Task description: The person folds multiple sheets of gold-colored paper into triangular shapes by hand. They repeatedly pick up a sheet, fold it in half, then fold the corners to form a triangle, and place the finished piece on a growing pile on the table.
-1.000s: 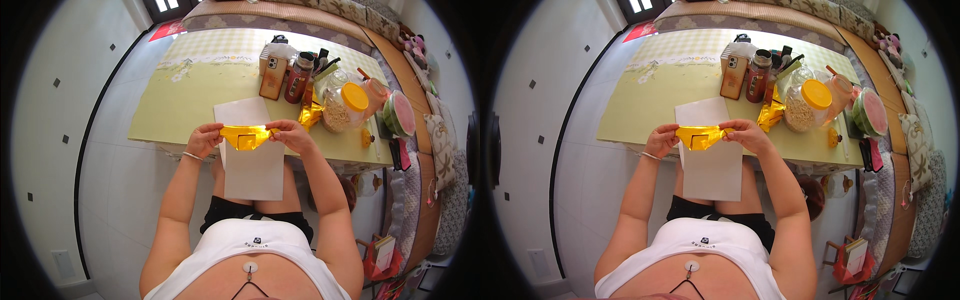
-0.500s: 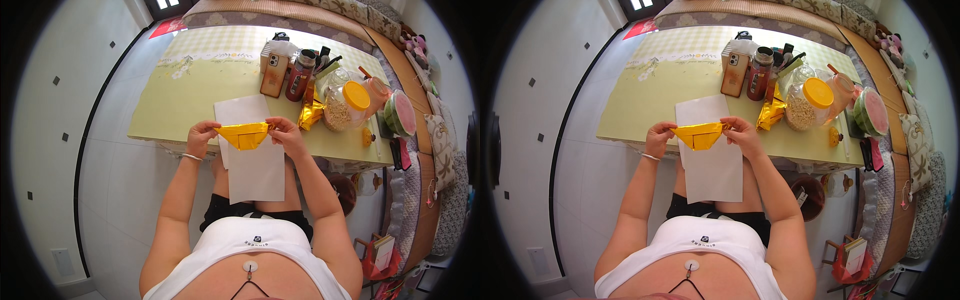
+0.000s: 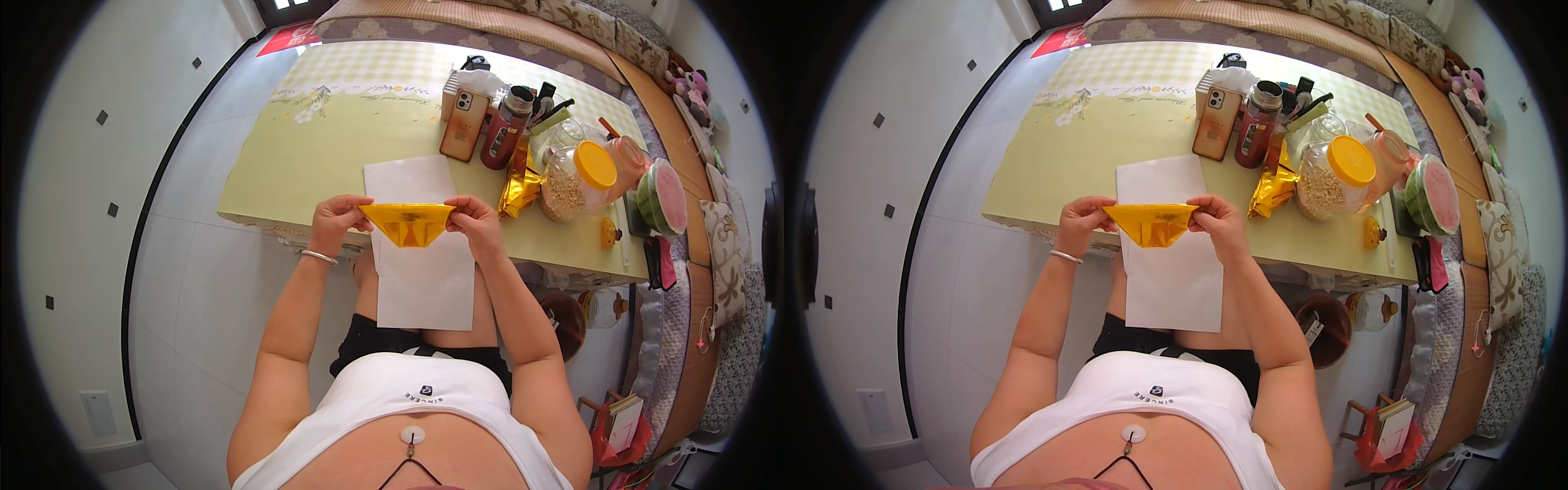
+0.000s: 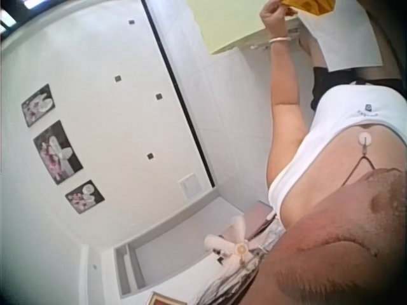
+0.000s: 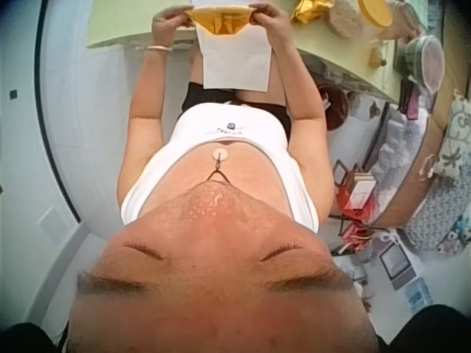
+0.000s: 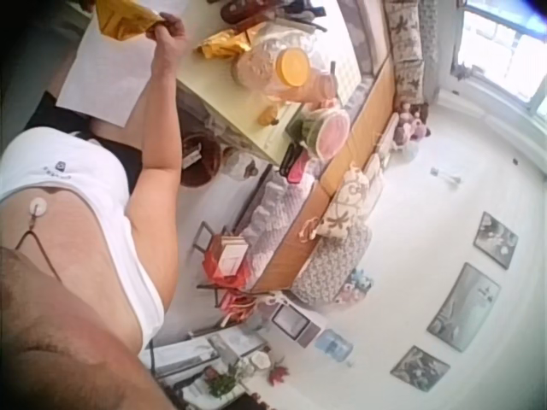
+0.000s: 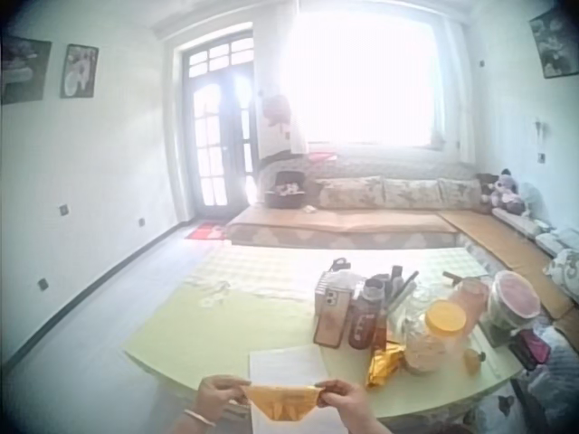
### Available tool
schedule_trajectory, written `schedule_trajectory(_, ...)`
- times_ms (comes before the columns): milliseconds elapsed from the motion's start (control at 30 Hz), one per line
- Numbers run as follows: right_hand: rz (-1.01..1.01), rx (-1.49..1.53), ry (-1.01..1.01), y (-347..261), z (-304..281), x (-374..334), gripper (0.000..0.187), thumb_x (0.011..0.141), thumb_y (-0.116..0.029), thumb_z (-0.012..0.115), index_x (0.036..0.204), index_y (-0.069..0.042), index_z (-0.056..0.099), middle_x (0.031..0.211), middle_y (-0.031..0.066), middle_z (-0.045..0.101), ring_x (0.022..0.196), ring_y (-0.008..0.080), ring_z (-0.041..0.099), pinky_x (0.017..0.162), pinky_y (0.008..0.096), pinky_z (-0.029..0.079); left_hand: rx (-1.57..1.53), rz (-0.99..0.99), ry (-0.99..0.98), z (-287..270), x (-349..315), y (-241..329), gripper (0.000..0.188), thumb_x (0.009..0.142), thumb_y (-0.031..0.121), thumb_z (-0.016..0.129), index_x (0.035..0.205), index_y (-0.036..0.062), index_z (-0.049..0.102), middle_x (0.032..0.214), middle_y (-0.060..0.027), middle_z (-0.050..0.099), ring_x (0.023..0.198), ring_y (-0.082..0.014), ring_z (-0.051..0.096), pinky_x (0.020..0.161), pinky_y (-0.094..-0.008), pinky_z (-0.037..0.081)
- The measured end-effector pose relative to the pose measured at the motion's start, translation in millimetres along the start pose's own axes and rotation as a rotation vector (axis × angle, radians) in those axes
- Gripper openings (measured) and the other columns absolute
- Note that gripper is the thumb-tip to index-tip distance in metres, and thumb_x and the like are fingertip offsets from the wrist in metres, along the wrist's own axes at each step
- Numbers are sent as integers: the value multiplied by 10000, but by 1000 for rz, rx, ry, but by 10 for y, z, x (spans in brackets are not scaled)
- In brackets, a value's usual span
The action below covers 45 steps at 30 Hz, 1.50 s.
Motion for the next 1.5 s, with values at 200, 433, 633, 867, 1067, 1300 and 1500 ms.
schedule_trajectory(200, -70, -48, 11, -49, 48, -70, 170, 933, 27, 570, 1070, 7, 669, 930, 65, 699, 806, 116, 676, 749, 239, 551, -257, -100, -29, 72, -111, 10, 297, 948, 12, 561, 1240, -42, 586, 1006, -144, 715, 841, -207, 734, 757, -316, 621)
schedule_trajectory(433, -300, -274, 64, -57, 110, -211, 160, 951, 54, 578, 1083, 15, 659, 941, 50, 684, 831, 109, 678, 760, 238, 553, -202, -116, 265, 106, -217, -65, 260, 926, 30, 658, 1168, 3, 568, 1047, -131, 706, 867, -197, 727, 783, -320, 608)
schedule_trajectory(633, -409, -382, 54, -58, 189, -360, 165, 946, 73, 577, 1083, 23, 653, 973, 53, 675, 847, 106, 668, 787, 240, 547, -303, 8, 376, 130, -179, -97, 151, 907, -24, 672, 1048, 27, 653, 995, -61, 702, 835, -134, 670, 753, -238, 565)
schedule_trajectory(867, -237, -186, 53, -30, 117, -392, 166, 920, 91, 567, 1026, 26, 676, 986, 51, 663, 764, 92, 630, 696, 216, 519, -410, 4, 134, 89, -174, -179, 140, 892, -63, 658, 1001, 14, 700, 942, -64, 702, 784, -105, 646, 661, -203, 531)
schedule_trajectory(1067, -385, -289, 108, -203, 189, -399, 214, 901, 100, 580, 1052, 0, 694, 1092, 56, 625, 796, 75, 603, 711, 198, 507, -399, 14, 65, 96, -249, -43, 136, 867, -75, 681, 962, 20, 703, 835, -67, 704, 599, -97, 596, 516, -190, 469)
schedule_trajectory(1300, -263, -74, 88, -142, 233, -365, 389, 886, 83, 621, 1266, 12, 583, 1120, 58, 592, 920, 81, 603, 830, 205, 501, -328, 80, 66, 201, -361, 71, 123, 896, -77, 642, 971, 11, 682, 934, -118, 703, 760, -184, 709, 695, -272, 611)
schedule_trajectory(1500, -313, 31, 238, -201, 269, -428, 409, 925, -3, 649, 1316, 8, 529, 1181, 81, 592, 1043, 104, 597, 895, 253, 526, -191, 281, 40, 259, -477, 198, 136, 866, -114, 644, 935, -1, 677, 983, -126, 692, 877, -209, 698, 793, -303, 610)
Point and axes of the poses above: each hand's wrist, its own x-axis towards the middle knuckle, its own z-axis out of the palm, y = z × x, the point moved 5 cm from there along x, towards the middle knuckle
